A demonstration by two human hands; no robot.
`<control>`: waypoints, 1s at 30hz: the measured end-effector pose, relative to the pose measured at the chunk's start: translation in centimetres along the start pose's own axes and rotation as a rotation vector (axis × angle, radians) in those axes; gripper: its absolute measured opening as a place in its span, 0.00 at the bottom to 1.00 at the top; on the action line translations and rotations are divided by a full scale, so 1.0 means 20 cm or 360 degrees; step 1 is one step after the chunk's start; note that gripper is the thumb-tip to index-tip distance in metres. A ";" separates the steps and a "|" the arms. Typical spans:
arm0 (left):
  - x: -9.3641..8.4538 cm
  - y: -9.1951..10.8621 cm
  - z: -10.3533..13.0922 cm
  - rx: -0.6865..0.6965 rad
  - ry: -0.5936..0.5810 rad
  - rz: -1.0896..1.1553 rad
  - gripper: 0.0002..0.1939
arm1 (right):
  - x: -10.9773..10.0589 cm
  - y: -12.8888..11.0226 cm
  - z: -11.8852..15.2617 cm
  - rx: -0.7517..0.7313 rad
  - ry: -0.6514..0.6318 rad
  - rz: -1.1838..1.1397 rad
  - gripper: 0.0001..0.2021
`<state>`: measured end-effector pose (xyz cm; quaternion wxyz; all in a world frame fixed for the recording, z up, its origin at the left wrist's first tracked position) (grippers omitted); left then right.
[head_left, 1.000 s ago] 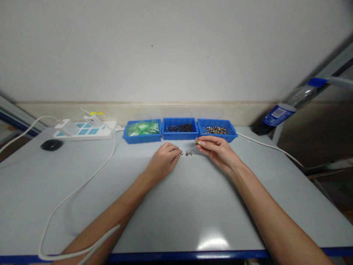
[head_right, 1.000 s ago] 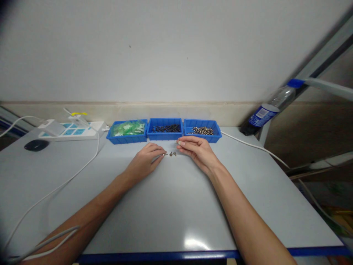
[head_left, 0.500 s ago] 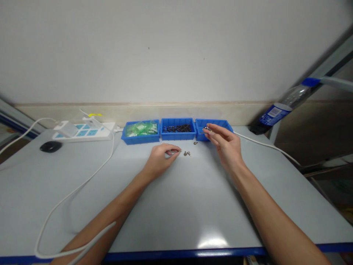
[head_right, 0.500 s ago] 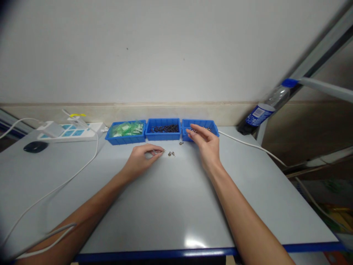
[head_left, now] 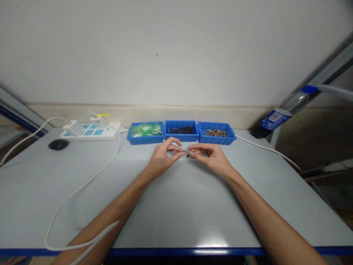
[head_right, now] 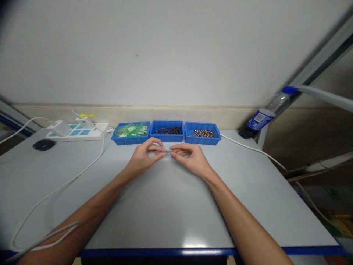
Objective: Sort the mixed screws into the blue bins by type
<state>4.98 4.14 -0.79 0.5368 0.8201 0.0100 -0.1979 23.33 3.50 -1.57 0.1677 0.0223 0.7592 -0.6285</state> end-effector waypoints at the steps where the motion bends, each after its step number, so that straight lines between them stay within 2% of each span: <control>1: 0.00 0.00 0.00 -0.0016 -0.0018 0.0006 0.12 | 0.01 0.00 0.00 -0.0006 -0.0026 0.0008 0.15; 5: 0.03 -0.02 0.01 -0.0075 -0.0077 0.0097 0.12 | 0.02 0.02 0.00 0.0070 -0.0067 -0.0088 0.13; 15: 0.04 -0.02 0.01 -0.0182 -0.0087 0.0489 0.13 | 0.04 0.03 0.00 0.0229 -0.0090 -0.0682 0.11; 19: 0.04 0.00 0.00 -0.0150 -0.0084 0.0496 0.12 | 0.05 0.04 0.00 0.0318 -0.0066 -0.0782 0.11; 25: 0.05 0.00 0.00 -0.0082 -0.0089 0.0508 0.10 | 0.06 0.03 0.00 0.0329 -0.0080 -0.0831 0.10; 30: 0.04 -0.02 -0.01 -0.0015 -0.0066 0.0320 0.06 | 0.05 0.05 0.00 0.0345 -0.0053 -0.0830 0.11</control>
Point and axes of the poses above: each hand's wrist, its own z-axis away from the middle knuckle, its own x-axis out of the palm, y = z × x, the point moved 5 cm from there along -z, towards the middle knuckle, and after that the axes turned 6 degrees about z, right-handed, at the moved point
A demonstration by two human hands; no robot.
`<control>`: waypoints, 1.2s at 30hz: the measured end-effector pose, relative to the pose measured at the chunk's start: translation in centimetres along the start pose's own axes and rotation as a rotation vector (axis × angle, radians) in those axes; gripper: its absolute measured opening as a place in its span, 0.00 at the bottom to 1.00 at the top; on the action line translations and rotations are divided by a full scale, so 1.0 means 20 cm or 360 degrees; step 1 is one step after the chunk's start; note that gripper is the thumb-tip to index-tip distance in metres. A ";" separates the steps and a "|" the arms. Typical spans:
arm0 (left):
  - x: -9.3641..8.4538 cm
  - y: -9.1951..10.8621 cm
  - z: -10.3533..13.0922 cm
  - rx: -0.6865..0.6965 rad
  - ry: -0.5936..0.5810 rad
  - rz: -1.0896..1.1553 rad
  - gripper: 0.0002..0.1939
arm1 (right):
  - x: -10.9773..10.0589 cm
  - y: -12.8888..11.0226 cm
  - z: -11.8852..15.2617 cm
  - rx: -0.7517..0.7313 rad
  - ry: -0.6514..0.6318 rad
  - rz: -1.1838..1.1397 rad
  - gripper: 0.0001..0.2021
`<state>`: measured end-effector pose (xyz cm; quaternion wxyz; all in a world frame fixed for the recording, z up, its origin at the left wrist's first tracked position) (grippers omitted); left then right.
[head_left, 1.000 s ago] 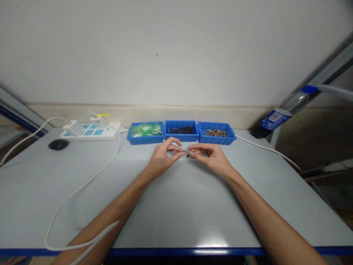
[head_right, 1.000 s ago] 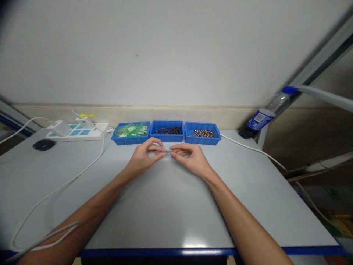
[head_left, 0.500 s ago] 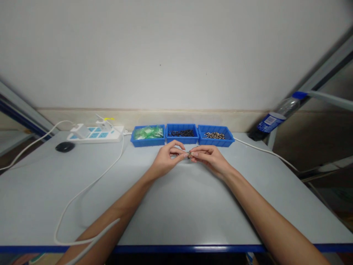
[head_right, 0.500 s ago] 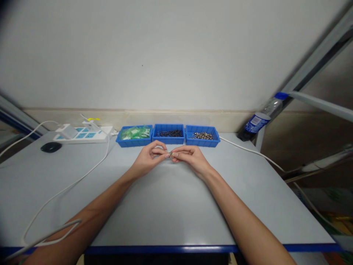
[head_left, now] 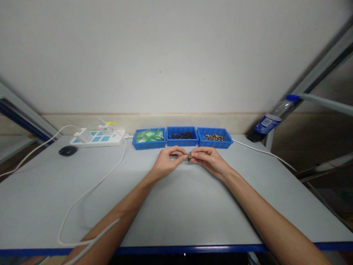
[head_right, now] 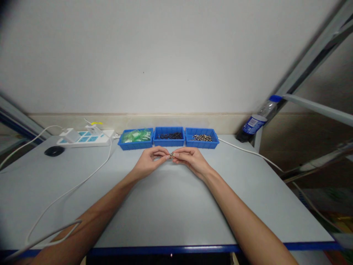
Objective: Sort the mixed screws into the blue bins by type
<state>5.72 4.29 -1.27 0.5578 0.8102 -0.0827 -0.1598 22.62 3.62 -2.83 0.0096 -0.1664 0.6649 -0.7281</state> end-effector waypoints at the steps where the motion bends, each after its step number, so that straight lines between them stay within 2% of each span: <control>1: 0.00 0.00 0.00 0.0025 0.0000 -0.0086 0.06 | -0.01 0.00 0.00 -0.0005 0.0014 0.0003 0.11; 4: -0.01 -0.01 0.01 0.0127 -0.0041 -0.0458 0.05 | -0.01 -0.01 -0.01 -0.0038 0.0016 -0.0043 0.11; 7: 0.00 -0.01 0.02 0.0301 -0.0161 -0.0801 0.06 | -0.01 -0.03 0.00 -0.0068 -0.0006 -0.0150 0.11; 13: 0.08 -0.03 0.06 0.0588 -0.0474 -0.1132 0.15 | -0.01 -0.05 0.00 -0.0106 0.0015 -0.0146 0.11; 15: 0.11 -0.05 0.07 0.0598 -0.0575 -0.1221 0.19 | -0.03 -0.06 0.00 -0.0159 0.0105 -0.0138 0.11; 18: 0.15 -0.08 0.08 0.0562 -0.0657 -0.1297 0.22 | -0.10 -0.09 0.00 -0.0280 0.0375 -0.0133 0.12; 21: 0.15 -0.10 0.07 0.0507 -0.0667 -0.1341 0.23 | -0.17 -0.10 0.00 -0.0346 0.0710 -0.0073 0.12; 23: 0.14 -0.09 0.06 0.0481 -0.0650 -0.1376 0.22 | -0.20 -0.09 0.00 -0.0334 0.0843 -0.0033 0.15; 28: 0.10 -0.06 0.04 0.0413 -0.0541 -0.1423 0.16 | -0.21 -0.07 -0.01 -0.0282 0.0856 0.0051 0.15; 33: 0.07 -0.07 0.04 0.0300 -0.0419 -0.1449 0.17 | -0.19 -0.07 0.00 -0.0247 0.0833 0.0073 0.13; 36: 0.05 -0.08 0.04 0.0335 -0.0385 -0.1359 0.16 | -0.19 -0.08 0.00 -0.0229 0.0817 0.0069 0.12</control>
Point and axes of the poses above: each hand's wrist, its own z-axis away from the middle knuckle, its own x-axis out of the palm, y = z × x, the point moved 5 cm from there along -z, towards the middle knuckle, and after that the axes turned 6 degrees about z, right-handed, at the moved point
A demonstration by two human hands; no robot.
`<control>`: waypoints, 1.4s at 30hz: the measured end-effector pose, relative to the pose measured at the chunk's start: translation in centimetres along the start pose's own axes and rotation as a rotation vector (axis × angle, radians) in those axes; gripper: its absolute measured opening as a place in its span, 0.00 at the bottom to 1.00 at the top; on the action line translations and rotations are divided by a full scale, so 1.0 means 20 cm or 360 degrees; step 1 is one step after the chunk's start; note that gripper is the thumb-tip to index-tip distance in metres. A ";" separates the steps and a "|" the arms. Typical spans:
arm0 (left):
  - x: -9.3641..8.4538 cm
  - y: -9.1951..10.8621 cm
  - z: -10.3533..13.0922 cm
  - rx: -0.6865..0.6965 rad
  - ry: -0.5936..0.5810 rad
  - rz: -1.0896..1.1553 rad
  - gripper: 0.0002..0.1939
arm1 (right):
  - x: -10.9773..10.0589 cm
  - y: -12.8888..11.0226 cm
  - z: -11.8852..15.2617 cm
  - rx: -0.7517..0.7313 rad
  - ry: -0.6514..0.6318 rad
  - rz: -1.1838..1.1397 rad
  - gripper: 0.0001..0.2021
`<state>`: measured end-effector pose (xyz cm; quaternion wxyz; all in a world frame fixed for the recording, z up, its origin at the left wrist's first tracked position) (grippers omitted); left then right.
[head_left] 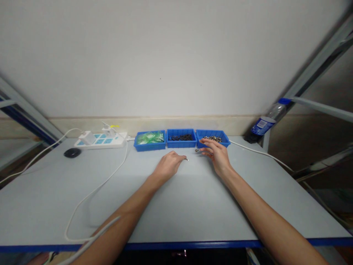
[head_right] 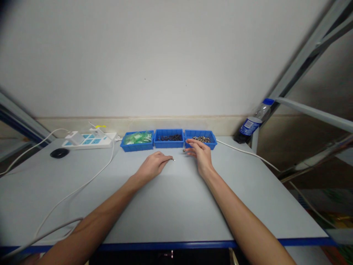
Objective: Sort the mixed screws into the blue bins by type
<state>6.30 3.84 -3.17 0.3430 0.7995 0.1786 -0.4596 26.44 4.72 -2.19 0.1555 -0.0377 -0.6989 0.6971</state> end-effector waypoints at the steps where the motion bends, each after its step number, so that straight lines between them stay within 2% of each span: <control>1: 0.00 -0.01 0.00 0.0013 0.0032 0.0026 0.16 | 0.00 0.00 0.00 0.0004 -0.0006 0.0000 0.12; 8: -0.05 -0.05 0.00 -0.0030 0.0334 0.0241 0.15 | 0.01 -0.01 0.01 0.0011 -0.0071 -0.0024 0.10; 18: -0.10 -0.04 -0.01 -0.0065 0.0415 0.0430 0.10 | 0.03 -0.01 0.02 0.0031 -0.0141 -0.0018 0.10; 22: -0.11 -0.03 -0.01 -0.0177 0.0419 0.0518 0.09 | 0.05 0.00 0.02 0.0039 -0.0230 0.0012 0.11; 28: -0.12 -0.05 -0.01 -0.0390 0.0530 0.0869 0.08 | 0.07 0.00 0.03 0.0008 -0.0358 0.0104 0.11; 32: -0.12 -0.08 -0.01 -0.0499 0.0663 0.1238 0.09 | 0.07 0.00 0.03 -0.0014 -0.0403 0.0137 0.11; 37: -0.12 -0.08 -0.01 -0.0733 0.0582 0.1608 0.14 | 0.08 0.00 0.04 -0.0080 -0.0428 0.0175 0.11; 42: -0.14 -0.08 -0.01 -0.0752 0.0582 0.1674 0.20 | 0.07 -0.03 0.05 -0.0186 -0.0374 0.0240 0.10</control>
Point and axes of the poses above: each hand's wrist, its own z-axis away from the middle knuckle, its own x-axis out of the palm, y = z × x, the point moved 5 cm from there along -z, towards the middle knuckle, and after that the axes turned 6 degrees about z, right-handed, at the moved point
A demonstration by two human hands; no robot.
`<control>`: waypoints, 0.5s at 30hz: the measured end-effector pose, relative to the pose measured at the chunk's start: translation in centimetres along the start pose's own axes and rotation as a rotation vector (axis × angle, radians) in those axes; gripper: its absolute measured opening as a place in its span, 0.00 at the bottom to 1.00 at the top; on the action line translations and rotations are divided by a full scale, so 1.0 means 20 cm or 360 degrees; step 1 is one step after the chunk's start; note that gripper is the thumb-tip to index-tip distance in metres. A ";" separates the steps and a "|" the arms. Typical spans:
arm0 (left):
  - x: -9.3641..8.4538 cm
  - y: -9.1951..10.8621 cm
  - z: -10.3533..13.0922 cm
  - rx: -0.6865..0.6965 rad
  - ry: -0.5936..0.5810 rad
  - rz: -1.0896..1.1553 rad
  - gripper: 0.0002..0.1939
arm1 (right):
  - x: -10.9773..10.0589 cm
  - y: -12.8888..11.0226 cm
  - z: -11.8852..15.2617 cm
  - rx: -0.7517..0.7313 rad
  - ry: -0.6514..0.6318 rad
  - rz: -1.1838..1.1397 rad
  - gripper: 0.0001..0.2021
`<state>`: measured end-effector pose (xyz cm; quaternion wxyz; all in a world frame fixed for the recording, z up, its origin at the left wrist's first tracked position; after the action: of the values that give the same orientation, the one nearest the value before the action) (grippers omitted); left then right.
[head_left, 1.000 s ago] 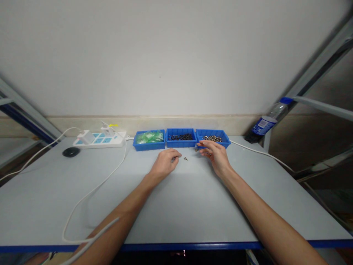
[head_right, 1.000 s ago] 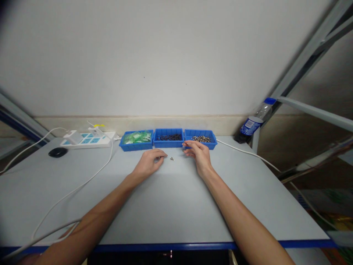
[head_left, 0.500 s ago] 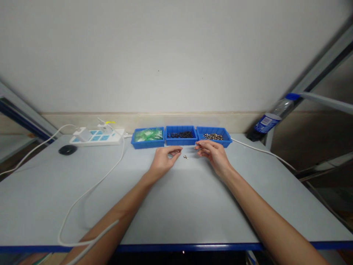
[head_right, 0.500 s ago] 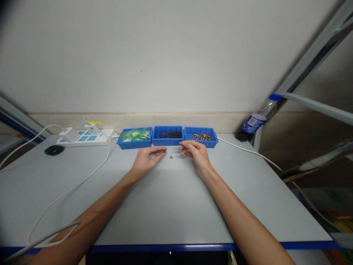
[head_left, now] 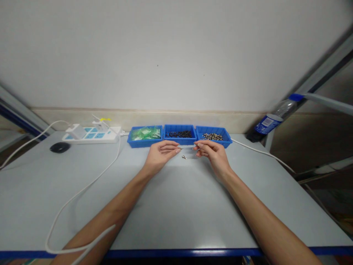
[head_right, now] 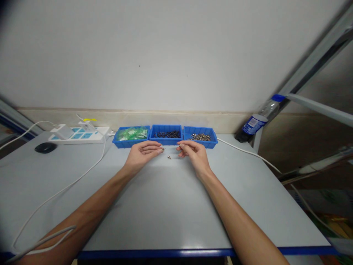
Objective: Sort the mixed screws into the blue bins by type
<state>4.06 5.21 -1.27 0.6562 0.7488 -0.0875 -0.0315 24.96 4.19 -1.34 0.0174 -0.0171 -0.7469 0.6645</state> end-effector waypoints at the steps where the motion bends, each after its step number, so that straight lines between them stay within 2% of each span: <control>1: 0.00 0.00 0.00 0.0005 0.0003 0.0000 0.20 | -0.01 -0.01 0.00 -0.0032 0.0022 -0.0005 0.10; 9: 0.02 -0.02 0.00 0.0051 -0.0059 0.0055 0.19 | -0.09 -0.07 0.00 -0.0214 0.0249 -0.0081 0.07; 15: 0.03 0.01 0.01 0.0073 -0.0103 0.0074 0.19 | -0.06 -0.04 0.00 -0.0190 0.0162 -0.0041 0.08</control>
<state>4.58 4.95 -1.09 0.6362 0.7601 -0.1268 -0.0384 26.19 4.03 -0.59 0.0629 -0.0422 -0.7836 0.6166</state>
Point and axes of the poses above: each hand's wrist, its own z-axis away from the middle knuckle, its own x-axis out of the palm, y = z × x, the point moved 5 cm from there along -z, towards the middle knuckle, and after that the axes turned 6 degrees about z, right-handed, at the moved point
